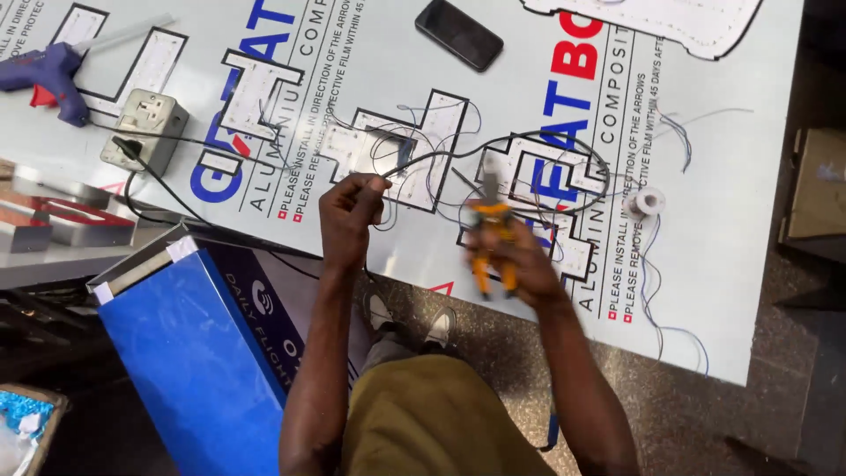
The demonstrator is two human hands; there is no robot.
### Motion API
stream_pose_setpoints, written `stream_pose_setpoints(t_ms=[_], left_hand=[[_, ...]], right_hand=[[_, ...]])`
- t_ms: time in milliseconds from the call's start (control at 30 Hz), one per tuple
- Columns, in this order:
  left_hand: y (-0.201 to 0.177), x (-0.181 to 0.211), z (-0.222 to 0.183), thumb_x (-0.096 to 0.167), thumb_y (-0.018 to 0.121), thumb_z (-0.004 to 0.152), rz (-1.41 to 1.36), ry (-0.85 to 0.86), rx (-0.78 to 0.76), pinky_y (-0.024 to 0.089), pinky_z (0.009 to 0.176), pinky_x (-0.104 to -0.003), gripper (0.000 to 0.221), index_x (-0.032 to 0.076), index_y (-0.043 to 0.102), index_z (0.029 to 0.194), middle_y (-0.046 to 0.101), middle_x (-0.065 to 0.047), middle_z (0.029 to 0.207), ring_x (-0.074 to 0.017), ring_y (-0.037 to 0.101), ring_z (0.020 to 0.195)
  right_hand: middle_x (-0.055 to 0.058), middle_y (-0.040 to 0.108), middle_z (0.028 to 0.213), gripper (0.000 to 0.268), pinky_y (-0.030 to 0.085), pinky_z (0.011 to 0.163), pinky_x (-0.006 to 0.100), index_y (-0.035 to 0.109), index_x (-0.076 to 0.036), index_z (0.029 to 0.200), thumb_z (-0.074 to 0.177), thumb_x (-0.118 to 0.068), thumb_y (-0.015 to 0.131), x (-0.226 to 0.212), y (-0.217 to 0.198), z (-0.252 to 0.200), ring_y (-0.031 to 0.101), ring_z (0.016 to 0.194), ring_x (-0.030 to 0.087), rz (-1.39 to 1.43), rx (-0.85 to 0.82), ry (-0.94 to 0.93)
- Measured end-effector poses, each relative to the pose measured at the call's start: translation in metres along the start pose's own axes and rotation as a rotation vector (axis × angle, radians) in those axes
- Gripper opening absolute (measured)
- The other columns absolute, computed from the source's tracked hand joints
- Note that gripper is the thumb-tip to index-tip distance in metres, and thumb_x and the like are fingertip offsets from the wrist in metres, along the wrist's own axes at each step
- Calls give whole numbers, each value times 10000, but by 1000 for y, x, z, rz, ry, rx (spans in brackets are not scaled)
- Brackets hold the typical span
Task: Preparing and installing electrical wiring for a sign by stripping wires, connecting them, and using a glue gun to secure components.
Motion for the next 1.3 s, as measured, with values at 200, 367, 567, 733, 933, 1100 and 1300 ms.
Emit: stream_pose_setpoints(t_ms=[200, 367, 567, 733, 933, 1100, 1300], left_hand=[[-26, 32, -4, 211, 783, 1152, 168, 144, 115, 499, 641, -264, 202, 22, 851, 1158, 708, -93, 715, -81, 588, 642], [-35, 66, -2, 160, 771, 1150, 264, 231, 53, 527, 636, -280, 180, 34, 850, 1251, 721, -128, 752, -98, 619, 679], [-56, 55, 5, 123, 823, 1079, 322, 308, -78, 580, 607, -329, 178, 94, 886, 1243, 769, -141, 803, -207, 712, 643], [-94, 30, 11, 117, 786, 1097, 236, 219, -53, 643, 704, -434, 170, 39, 878, 1216, 828, -221, 892, -300, 810, 763], [-106, 29, 4, 95, 768, 1098, 198, 200, -91, 651, 770, -438, 173, 52, 880, 1223, 849, -240, 966, -300, 839, 926], [-98, 43, -5, 128, 857, 1034, 247, 188, -21, 543, 602, -341, 92, 84, 880, 1111, 778, -156, 728, -121, 669, 666], [-178, -46, 3, 254, 602, 1193, 3, 30, 418, 536, 1027, -417, 249, 92, 773, 1112, 769, -76, 1018, -217, 659, 1052]], right_hand=[[223, 738, 1387, 627, 608, 996, 413, 582, 15, 1625, 1082, -241, 761, 10, 142, 24, 698, 1275, 314, -334, -120, 53], [251, 695, 1434, 574, 604, 1086, 557, 582, 18, 1613, 1108, -208, 738, 31, 142, 47, 674, 1368, 391, -426, -151, 63], [234, 676, 1504, 550, 513, 1215, 625, 551, -32, 1639, 1134, -191, 698, 44, 148, 76, 631, 1466, 422, -571, -109, 82], [204, 666, 1579, 680, 488, 1242, 600, 494, -77, 1719, 1113, -279, 726, 65, 163, 87, 614, 1494, 392, -676, -86, 175], [229, 671, 1567, 824, 465, 1247, 598, 432, -91, 1769, 1051, -249, 804, 100, 157, 83, 612, 1463, 385, -630, -58, 189], [209, 798, 970, 481, 667, 796, 481, 712, -28, 1447, 1019, -195, 853, 93, 169, 85, 790, 821, 316, -531, -117, 107], [71, 745, 798, 437, 557, 731, 359, 729, -112, 1407, 1021, -256, 874, 87, 168, 40, 652, 731, 167, -930, -37, -127]])
Point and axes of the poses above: each hand's wrist, its own z-axis towards the middle knuckle, its own y-axis out of the palm, x = y × z, the point moved 10 cm from there along z, towards the middle knuckle
